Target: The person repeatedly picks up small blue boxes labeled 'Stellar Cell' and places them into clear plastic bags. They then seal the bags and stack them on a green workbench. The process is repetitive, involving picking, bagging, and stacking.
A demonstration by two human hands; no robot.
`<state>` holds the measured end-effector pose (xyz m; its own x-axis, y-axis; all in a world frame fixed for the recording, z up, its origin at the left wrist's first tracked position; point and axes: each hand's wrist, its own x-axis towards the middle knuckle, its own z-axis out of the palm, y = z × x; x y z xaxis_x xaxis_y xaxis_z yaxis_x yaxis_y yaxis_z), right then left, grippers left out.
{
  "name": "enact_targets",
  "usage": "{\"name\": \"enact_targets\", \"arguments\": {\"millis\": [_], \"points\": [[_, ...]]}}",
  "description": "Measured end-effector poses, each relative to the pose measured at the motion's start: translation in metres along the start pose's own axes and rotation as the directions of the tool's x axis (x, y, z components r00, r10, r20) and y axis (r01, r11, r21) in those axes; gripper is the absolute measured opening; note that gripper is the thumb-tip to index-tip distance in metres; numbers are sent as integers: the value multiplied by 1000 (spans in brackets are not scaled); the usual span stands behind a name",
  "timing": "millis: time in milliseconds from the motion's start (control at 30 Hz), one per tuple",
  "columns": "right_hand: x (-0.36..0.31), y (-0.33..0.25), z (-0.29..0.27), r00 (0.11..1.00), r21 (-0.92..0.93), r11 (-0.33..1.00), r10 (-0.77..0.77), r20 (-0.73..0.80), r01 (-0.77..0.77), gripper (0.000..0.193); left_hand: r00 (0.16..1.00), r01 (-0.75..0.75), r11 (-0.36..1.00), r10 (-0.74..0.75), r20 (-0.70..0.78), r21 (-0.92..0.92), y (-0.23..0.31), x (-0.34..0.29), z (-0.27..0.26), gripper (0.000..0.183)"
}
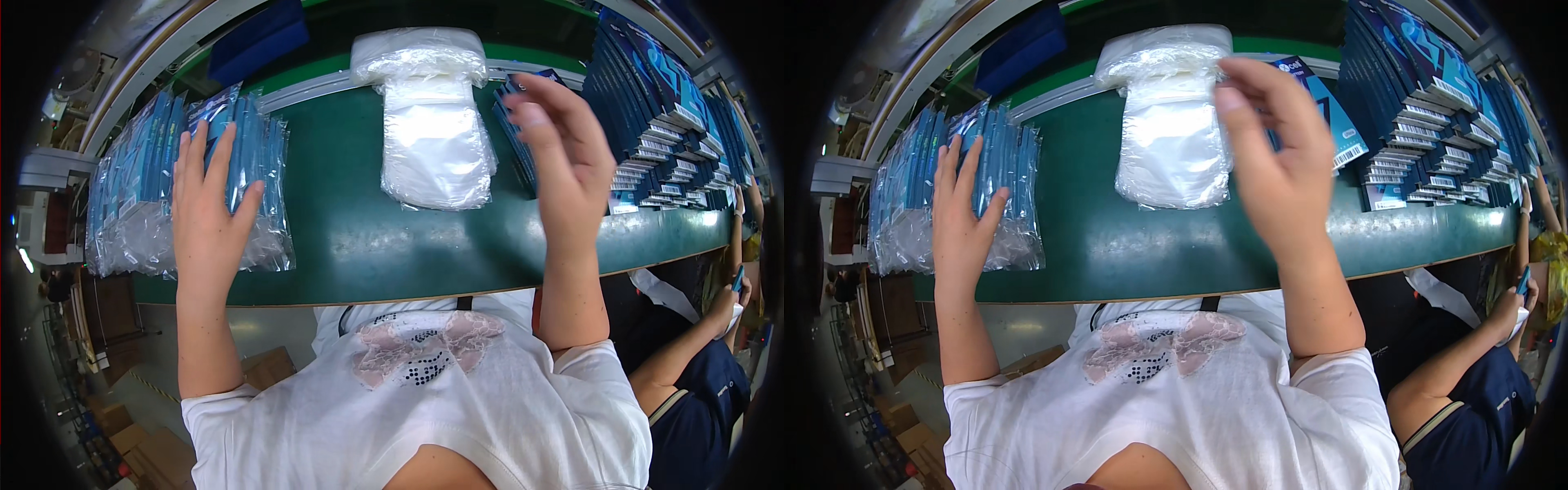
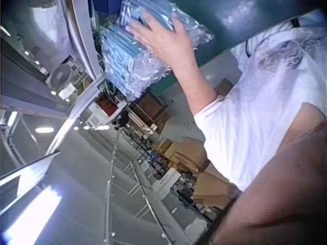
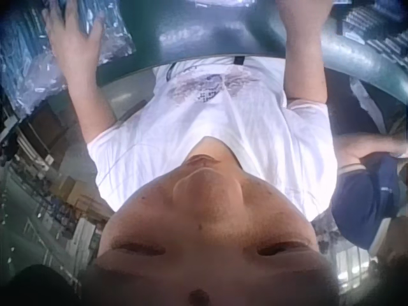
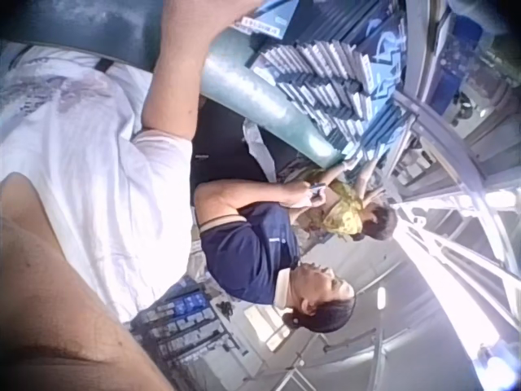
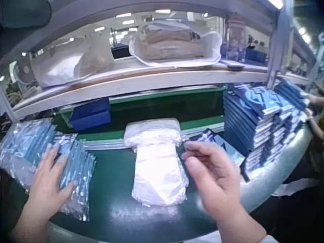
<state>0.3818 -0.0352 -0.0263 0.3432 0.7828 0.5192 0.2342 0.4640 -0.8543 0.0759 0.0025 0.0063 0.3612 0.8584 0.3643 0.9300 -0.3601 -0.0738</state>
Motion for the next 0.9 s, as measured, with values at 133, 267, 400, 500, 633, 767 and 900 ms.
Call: {"name": "enact_targets", "arguments": {"millis": [133,267,400,500,633,767,900], "points": [[18,-2,59,947,31,999,-27,320,18,58,990,-2,980,-25,-136,-197,15,-10,-18,65],[53,9,121,809,36,964,200,553,-263,88,955,-122,938,22,-295,-324,2,-61,-33,47],[80,37,167,603,-1,882,324,729,-472,115,887,87,372,-452,-99,-924,20,-122,-3,34],[88,66,205,404,-106,781,428,808,-615,120,670,413,-223,-582,460,-883,36,-134,17,63],[85,60,237,238,-136,731,384,892,-668,112,680,345,-402,-516,521,-848,27,-99,23,71],[89,49,238,140,-193,779,337,931,-597,109,715,286,-497,-459,527,-820,25,-57,8,70],[89,49,250,175,-283,807,423,889,-518,104,735,271,-569,-399,549,-777,13,-45,16,65]]}}
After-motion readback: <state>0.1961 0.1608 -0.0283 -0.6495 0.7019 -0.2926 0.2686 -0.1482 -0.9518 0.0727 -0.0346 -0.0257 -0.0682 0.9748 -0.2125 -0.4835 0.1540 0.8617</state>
